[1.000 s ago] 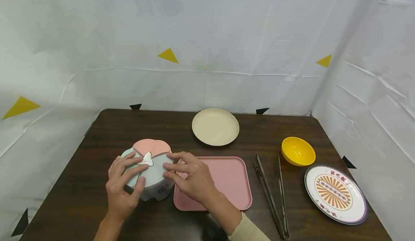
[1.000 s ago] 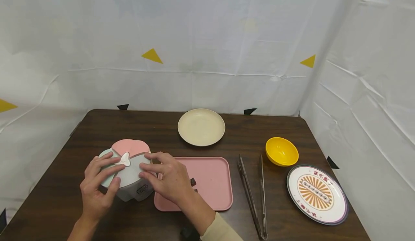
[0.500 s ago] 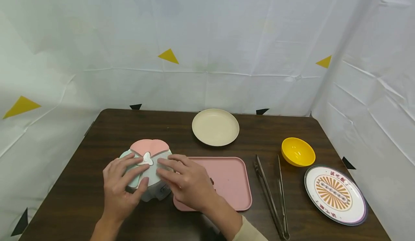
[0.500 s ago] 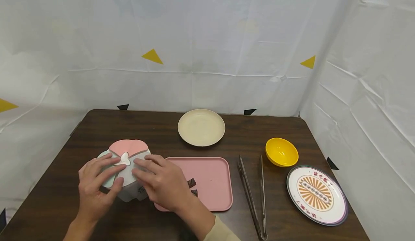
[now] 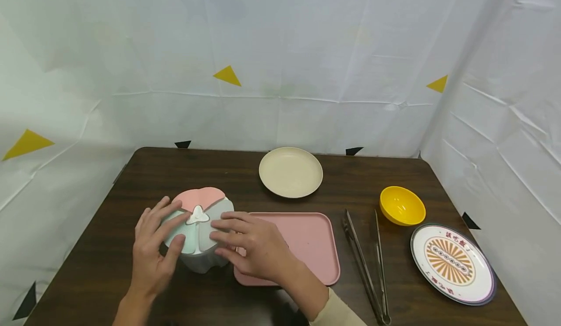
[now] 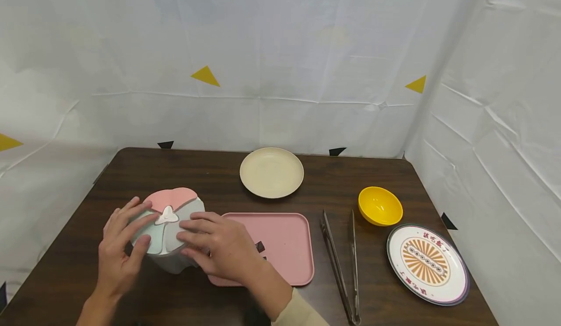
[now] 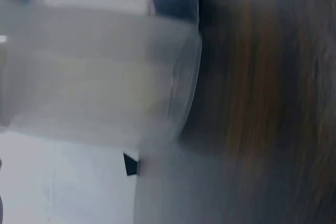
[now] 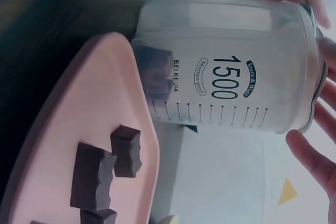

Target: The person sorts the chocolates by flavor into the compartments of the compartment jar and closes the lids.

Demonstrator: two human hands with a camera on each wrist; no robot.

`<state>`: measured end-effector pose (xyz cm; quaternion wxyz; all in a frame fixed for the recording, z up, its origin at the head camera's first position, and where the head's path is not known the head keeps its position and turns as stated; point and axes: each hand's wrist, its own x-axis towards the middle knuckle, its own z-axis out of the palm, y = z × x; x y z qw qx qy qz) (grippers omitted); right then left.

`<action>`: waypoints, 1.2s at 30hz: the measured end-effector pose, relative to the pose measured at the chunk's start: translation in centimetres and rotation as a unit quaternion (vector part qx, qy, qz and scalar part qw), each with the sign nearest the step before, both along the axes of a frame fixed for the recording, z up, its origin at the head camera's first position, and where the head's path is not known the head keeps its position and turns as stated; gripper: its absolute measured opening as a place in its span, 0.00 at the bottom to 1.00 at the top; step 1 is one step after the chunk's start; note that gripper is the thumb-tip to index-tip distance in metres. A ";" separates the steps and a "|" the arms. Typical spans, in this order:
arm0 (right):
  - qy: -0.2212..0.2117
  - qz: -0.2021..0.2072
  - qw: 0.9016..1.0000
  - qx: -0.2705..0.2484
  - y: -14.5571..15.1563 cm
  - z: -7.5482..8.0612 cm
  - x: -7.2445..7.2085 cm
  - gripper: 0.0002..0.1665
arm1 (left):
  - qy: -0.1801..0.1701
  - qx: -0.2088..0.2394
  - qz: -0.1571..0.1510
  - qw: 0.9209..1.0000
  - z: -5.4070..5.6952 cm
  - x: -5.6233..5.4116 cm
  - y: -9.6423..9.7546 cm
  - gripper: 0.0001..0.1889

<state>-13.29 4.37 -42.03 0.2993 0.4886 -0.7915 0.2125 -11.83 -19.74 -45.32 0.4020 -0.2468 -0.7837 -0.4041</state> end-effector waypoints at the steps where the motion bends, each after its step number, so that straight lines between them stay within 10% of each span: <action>1: -0.004 0.002 1.000 -0.005 0.1 0.0 -0.1 0.19 | -0.004 0.001 -0.005 1.000 -0.1 0.0 -0.3 0.16; 13: -0.049 -0.083 0.995 -0.021 0.4 0.2 -0.3 0.24 | 0.033 -0.008 -0.021 0.999 -0.1 1.0 -0.5 0.17; 28: 0.002 -0.028 0.999 0.032 0.7 0.5 -0.5 0.20 | 0.104 -0.035 0.024 0.994 0.6 1.9 0.8 0.22; 36: -0.017 -0.013 0.999 0.036 1.1 0.5 -0.9 0.24 | 0.085 -0.017 -0.038 0.996 1.4 1.9 1.6 0.20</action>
